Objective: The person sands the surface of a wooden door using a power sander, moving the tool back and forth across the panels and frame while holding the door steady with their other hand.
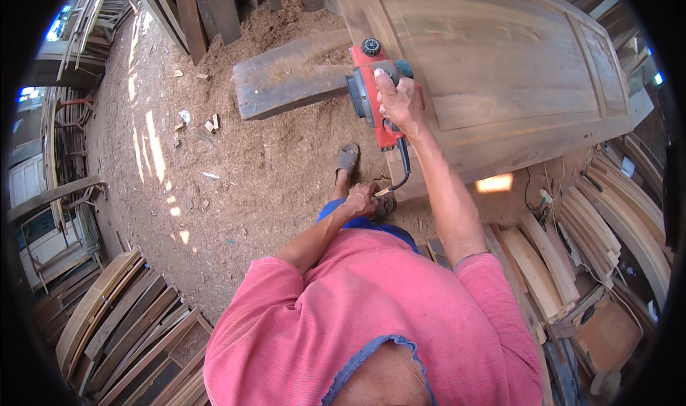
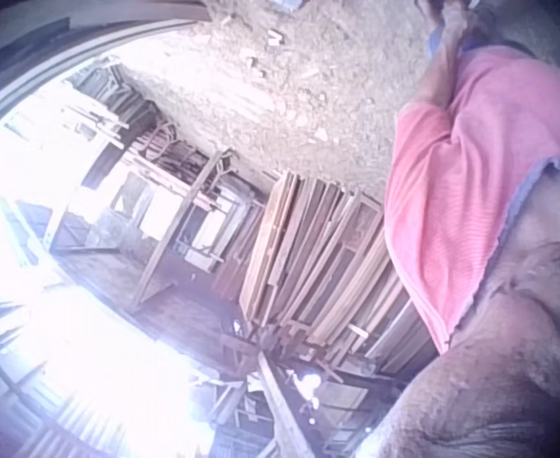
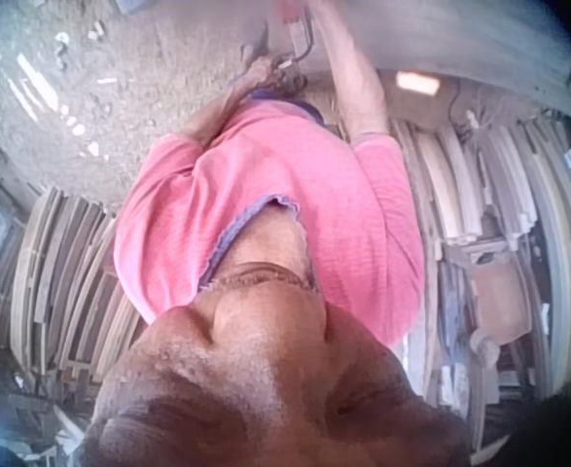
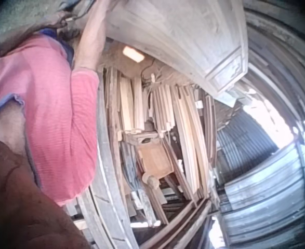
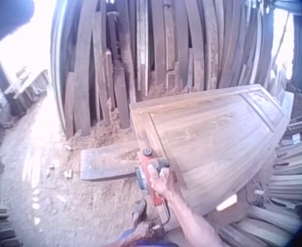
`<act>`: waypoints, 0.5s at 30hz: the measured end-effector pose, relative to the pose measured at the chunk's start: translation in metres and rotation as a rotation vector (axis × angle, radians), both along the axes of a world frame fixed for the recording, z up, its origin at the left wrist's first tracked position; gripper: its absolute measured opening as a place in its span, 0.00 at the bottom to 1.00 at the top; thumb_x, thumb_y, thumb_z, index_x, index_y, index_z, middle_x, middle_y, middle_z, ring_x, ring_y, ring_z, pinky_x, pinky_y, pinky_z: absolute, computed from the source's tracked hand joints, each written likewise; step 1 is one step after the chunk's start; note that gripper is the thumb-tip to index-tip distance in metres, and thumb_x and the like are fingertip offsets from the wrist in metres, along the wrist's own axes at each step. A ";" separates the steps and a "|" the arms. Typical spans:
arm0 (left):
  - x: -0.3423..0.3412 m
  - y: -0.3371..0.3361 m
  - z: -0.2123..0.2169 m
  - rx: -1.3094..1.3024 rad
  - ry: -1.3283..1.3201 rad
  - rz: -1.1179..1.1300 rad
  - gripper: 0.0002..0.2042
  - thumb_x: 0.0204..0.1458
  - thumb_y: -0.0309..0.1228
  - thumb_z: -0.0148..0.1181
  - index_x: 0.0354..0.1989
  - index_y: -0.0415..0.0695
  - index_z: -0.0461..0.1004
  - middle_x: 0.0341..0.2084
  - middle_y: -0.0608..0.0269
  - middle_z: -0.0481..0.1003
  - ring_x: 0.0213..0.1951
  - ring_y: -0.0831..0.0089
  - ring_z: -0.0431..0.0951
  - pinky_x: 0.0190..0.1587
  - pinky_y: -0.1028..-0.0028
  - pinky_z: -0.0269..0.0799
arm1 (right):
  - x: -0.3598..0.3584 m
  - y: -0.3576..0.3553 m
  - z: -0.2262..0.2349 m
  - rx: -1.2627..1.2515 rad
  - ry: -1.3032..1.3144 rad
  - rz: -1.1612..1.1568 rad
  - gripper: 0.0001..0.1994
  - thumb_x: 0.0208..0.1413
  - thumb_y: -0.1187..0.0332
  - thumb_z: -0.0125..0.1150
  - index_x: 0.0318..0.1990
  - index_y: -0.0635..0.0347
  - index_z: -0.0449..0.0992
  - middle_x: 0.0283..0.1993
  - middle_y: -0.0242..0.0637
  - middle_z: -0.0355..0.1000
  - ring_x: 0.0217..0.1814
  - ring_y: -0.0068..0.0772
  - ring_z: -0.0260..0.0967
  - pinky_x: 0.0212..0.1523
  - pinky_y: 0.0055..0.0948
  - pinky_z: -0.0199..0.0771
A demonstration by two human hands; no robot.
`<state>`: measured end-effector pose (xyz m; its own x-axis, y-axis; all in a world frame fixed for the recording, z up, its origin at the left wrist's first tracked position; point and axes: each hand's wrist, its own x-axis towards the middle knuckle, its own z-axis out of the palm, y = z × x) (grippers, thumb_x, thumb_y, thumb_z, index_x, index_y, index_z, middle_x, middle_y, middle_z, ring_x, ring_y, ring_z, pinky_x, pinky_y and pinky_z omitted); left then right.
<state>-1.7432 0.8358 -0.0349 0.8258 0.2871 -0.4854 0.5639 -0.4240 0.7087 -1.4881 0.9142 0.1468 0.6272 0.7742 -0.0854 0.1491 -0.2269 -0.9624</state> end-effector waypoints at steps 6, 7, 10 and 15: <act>0.003 0.018 0.004 -0.046 0.055 0.043 0.23 0.52 0.40 0.63 0.54 0.41 0.76 0.45 0.41 0.78 0.52 0.45 0.77 0.56 0.52 0.71 | 0.004 0.025 -0.001 -0.032 0.112 0.000 0.31 0.65 0.41 0.55 0.23 0.64 0.73 0.15 0.39 0.67 0.18 0.35 0.70 0.22 0.38 0.68; 0.004 0.021 0.008 -0.035 0.057 0.049 0.23 0.52 0.40 0.63 0.55 0.41 0.75 0.46 0.41 0.79 0.52 0.45 0.77 0.56 0.52 0.71 | 0.006 0.028 0.000 -0.026 0.159 0.009 0.27 0.65 0.43 0.57 0.26 0.60 0.72 0.17 0.33 0.67 0.17 0.28 0.67 0.19 0.32 0.65; 0.014 0.032 0.032 -0.068 0.065 0.085 0.21 0.50 0.36 0.62 0.53 0.42 0.76 0.47 0.39 0.78 0.53 0.41 0.76 0.57 0.49 0.72 | 0.014 0.037 0.000 -0.024 0.245 -0.003 0.23 0.65 0.45 0.59 0.29 0.57 0.72 0.19 0.26 0.66 0.16 0.20 0.64 0.16 0.26 0.62; 0.011 0.050 0.011 0.020 0.042 0.099 0.20 0.51 0.38 0.61 0.51 0.43 0.77 0.42 0.40 0.79 0.50 0.43 0.78 0.53 0.50 0.72 | 0.019 0.067 0.006 -0.004 0.243 0.000 0.23 0.65 0.46 0.60 0.29 0.57 0.73 0.19 0.27 0.67 0.16 0.19 0.64 0.15 0.25 0.62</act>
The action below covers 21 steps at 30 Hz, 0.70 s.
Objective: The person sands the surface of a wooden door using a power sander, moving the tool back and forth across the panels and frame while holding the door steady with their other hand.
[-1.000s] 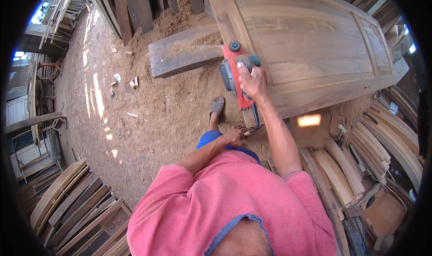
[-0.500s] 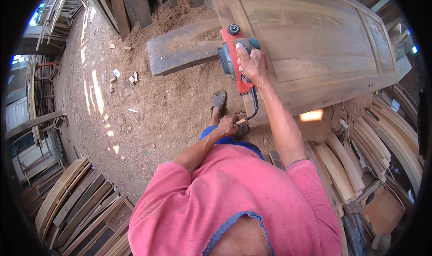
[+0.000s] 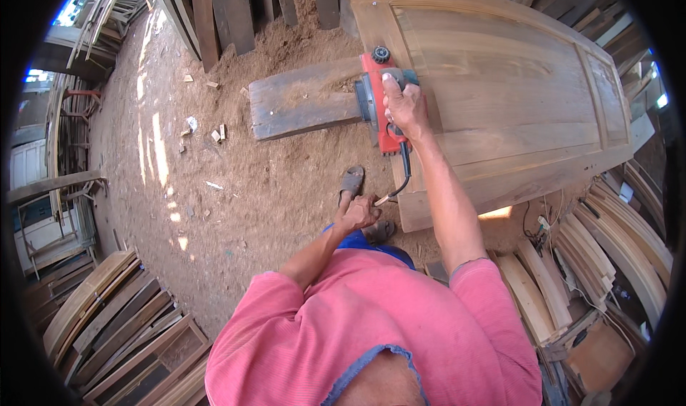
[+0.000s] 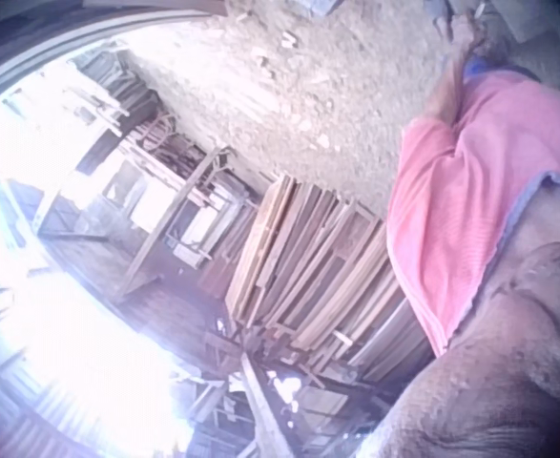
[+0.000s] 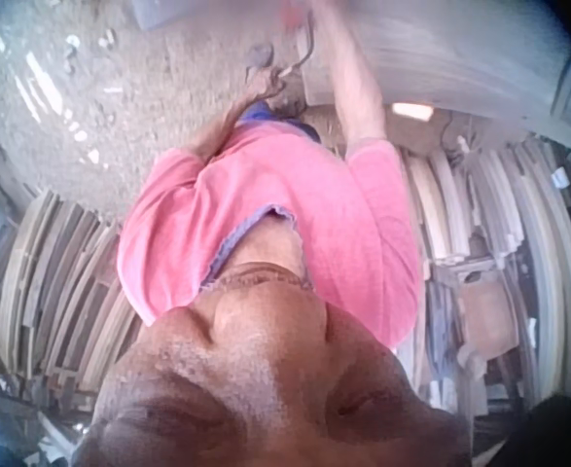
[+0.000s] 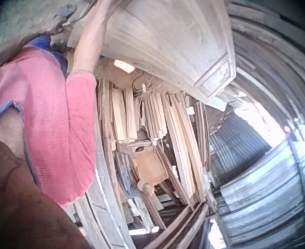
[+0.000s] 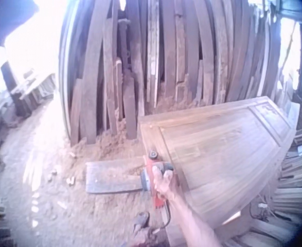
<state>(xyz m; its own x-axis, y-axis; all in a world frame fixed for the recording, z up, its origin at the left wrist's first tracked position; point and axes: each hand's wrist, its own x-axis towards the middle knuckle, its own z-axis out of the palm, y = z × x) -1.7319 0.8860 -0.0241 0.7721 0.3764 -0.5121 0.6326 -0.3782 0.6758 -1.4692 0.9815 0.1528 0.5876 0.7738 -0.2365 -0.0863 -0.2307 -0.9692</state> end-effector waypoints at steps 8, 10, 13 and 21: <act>0.000 0.027 -0.010 -0.086 -0.043 0.188 0.21 0.53 0.43 0.62 0.51 0.43 0.76 0.44 0.41 0.79 0.51 0.44 0.78 0.55 0.52 0.70 | 0.021 0.036 -0.004 -0.041 0.002 -0.044 0.24 0.64 0.45 0.62 0.30 0.59 0.74 0.21 0.28 0.69 0.17 0.20 0.66 0.16 0.24 0.63; 0.003 0.034 -0.005 -0.110 -0.039 0.212 0.22 0.53 0.43 0.63 0.53 0.44 0.74 0.46 0.41 0.79 0.53 0.44 0.77 0.56 0.53 0.70 | 0.026 0.042 -0.005 -0.059 0.010 -0.051 0.24 0.64 0.45 0.62 0.31 0.59 0.74 0.21 0.28 0.69 0.17 0.20 0.66 0.16 0.24 0.63; 0.007 0.043 0.004 -0.138 -0.026 0.229 0.24 0.53 0.43 0.63 0.56 0.44 0.73 0.48 0.40 0.78 0.55 0.44 0.76 0.58 0.53 0.70 | 0.034 0.053 -0.005 -0.107 -0.009 -0.068 0.26 0.63 0.43 0.61 0.26 0.60 0.74 0.18 0.30 0.69 0.16 0.22 0.67 0.17 0.26 0.64; 0.029 0.113 0.076 -0.329 -0.165 0.396 0.21 0.58 0.35 0.64 0.58 0.38 0.73 0.55 0.45 0.77 0.59 0.54 0.77 0.63 0.60 0.70 | 0.046 0.079 -0.007 -0.092 -0.001 -0.099 0.32 0.60 0.41 0.59 0.15 0.61 0.74 0.14 0.33 0.69 0.15 0.27 0.70 0.18 0.30 0.68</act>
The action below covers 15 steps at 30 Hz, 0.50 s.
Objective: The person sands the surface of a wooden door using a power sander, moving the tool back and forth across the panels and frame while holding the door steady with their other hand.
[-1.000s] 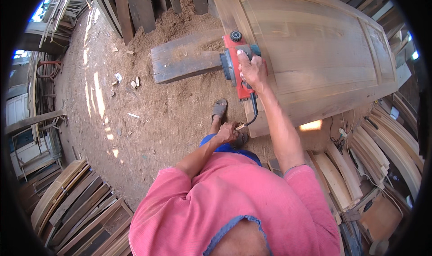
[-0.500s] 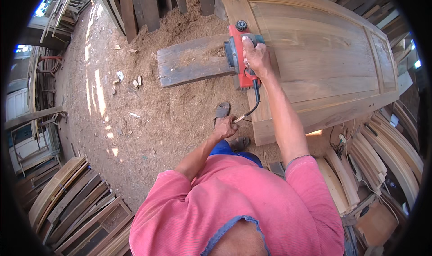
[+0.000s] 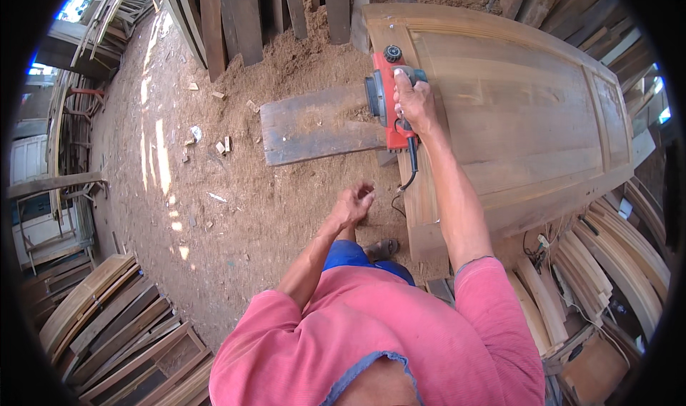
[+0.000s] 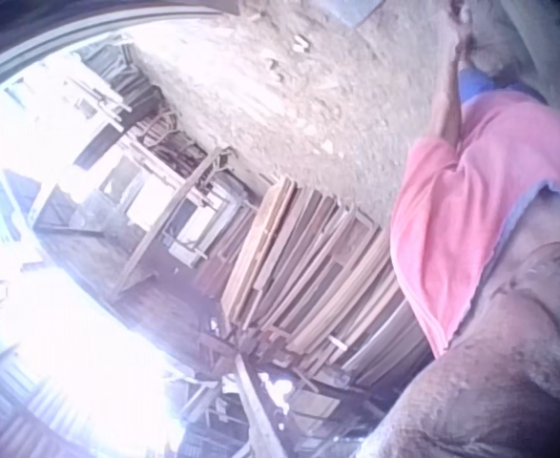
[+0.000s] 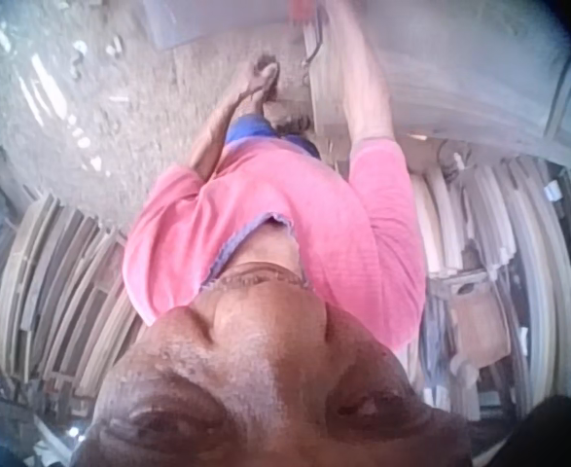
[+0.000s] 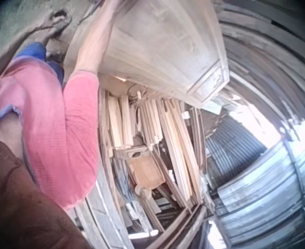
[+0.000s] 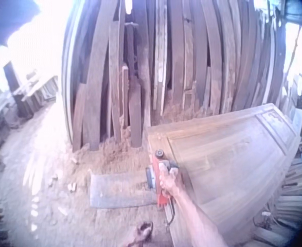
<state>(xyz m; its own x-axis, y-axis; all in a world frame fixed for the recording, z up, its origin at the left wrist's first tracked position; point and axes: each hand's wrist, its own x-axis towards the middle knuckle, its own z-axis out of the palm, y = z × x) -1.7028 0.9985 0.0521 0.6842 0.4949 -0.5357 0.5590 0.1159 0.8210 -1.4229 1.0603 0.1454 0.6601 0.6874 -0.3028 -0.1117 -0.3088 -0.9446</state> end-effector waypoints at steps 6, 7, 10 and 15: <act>0.019 0.113 0.029 1.069 -0.142 0.254 0.21 0.54 0.32 0.64 0.56 0.41 0.73 0.49 0.45 0.75 0.55 0.48 0.71 0.60 0.53 0.65 | 0.007 0.026 -0.002 -0.009 -0.020 -0.008 0.30 0.61 0.43 0.60 0.17 0.60 0.73 0.14 0.32 0.69 0.15 0.25 0.69 0.17 0.29 0.66; 0.022 0.129 0.025 1.045 -0.078 0.267 0.22 0.54 0.33 0.64 0.57 0.41 0.72 0.49 0.45 0.74 0.55 0.47 0.71 0.60 0.52 0.64 | 0.008 0.030 -0.002 -0.012 -0.005 -0.007 0.29 0.62 0.44 0.60 0.19 0.59 0.73 0.15 0.31 0.68 0.15 0.24 0.68 0.17 0.28 0.66; 0.023 0.160 0.007 1.032 0.158 0.259 0.23 0.55 0.38 0.62 0.58 0.43 0.71 0.53 0.46 0.72 0.55 0.46 0.69 0.61 0.50 0.61 | 0.008 0.044 0.004 -0.028 0.024 0.015 0.22 0.65 0.48 0.60 0.28 0.57 0.73 0.19 0.28 0.68 0.16 0.20 0.65 0.15 0.24 0.62; 0.042 0.144 -0.001 1.182 0.244 0.239 0.22 0.57 0.42 0.60 0.57 0.46 0.73 0.58 0.49 0.70 0.59 0.46 0.66 0.64 0.48 0.56 | 0.023 0.061 -0.003 -0.001 -0.027 0.001 0.23 0.64 0.47 0.60 0.26 0.57 0.73 0.19 0.29 0.68 0.16 0.22 0.65 0.16 0.26 0.63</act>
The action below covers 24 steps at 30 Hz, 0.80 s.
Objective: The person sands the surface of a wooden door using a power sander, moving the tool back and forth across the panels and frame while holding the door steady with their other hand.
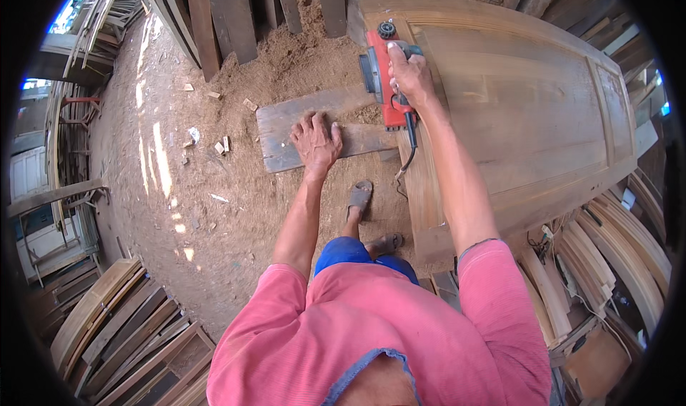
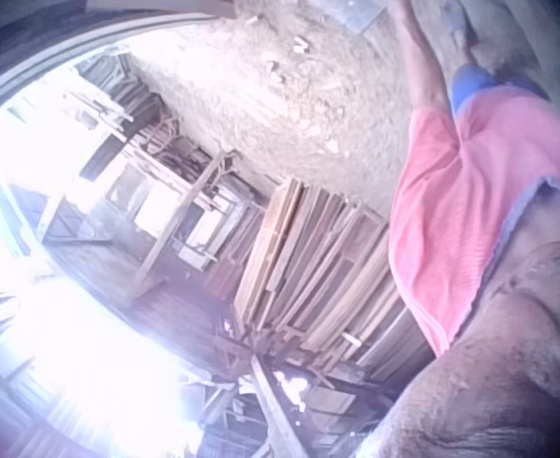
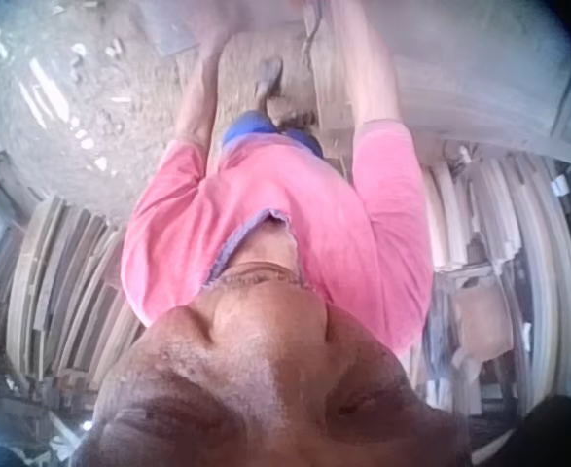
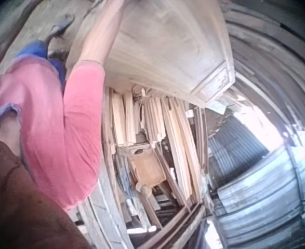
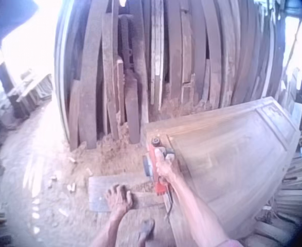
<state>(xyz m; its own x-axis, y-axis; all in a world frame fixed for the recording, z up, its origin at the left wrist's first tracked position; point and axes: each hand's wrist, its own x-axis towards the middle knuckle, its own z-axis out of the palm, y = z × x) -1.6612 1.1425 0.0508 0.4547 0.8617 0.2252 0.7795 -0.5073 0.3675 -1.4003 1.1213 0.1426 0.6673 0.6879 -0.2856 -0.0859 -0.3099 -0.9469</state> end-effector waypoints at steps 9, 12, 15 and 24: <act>0.000 0.002 0.001 0.022 0.036 0.002 0.21 0.55 0.41 0.60 0.56 0.46 0.72 0.57 0.50 0.69 0.57 0.47 0.66 0.61 0.48 0.57 | 0.025 0.038 -0.018 -0.026 -0.030 0.038 0.24 0.62 0.45 0.62 0.25 0.57 0.72 0.19 0.29 0.68 0.15 0.22 0.65 0.17 0.27 0.64; 0.004 0.003 0.004 -0.041 0.046 0.012 0.22 0.57 0.41 0.59 0.58 0.46 0.72 0.60 0.51 0.68 0.60 0.46 0.64 0.64 0.48 0.55 | 0.035 0.051 -0.017 -0.028 -0.041 0.023 0.24 0.62 0.46 0.62 0.25 0.57 0.73 0.19 0.30 0.69 0.16 0.22 0.65 0.17 0.27 0.64; 0.002 0.004 0.009 -0.099 0.059 0.024 0.22 0.57 0.42 0.59 0.59 0.47 0.72 0.61 0.51 0.67 0.62 0.46 0.64 0.65 0.47 0.54 | 0.033 0.062 -0.013 -0.037 -0.021 0.025 0.23 0.62 0.46 0.62 0.27 0.57 0.73 0.20 0.30 0.69 0.16 0.22 0.65 0.17 0.28 0.64; 0.005 0.004 0.010 -0.112 0.076 0.024 0.22 0.57 0.41 0.59 0.59 0.47 0.71 0.61 0.50 0.67 0.62 0.46 0.63 0.65 0.46 0.53 | 0.047 0.093 -0.010 0.010 -0.002 0.025 0.21 0.62 0.47 0.62 0.31 0.58 0.76 0.21 0.30 0.69 0.16 0.23 0.66 0.17 0.28 0.65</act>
<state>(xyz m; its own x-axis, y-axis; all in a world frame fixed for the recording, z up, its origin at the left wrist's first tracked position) -1.6566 1.1462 0.0603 0.4456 0.8904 0.0932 0.8186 -0.4474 0.3603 -1.3531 1.2140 0.1324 0.6505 0.7071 -0.2772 -0.0761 -0.3025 -0.9501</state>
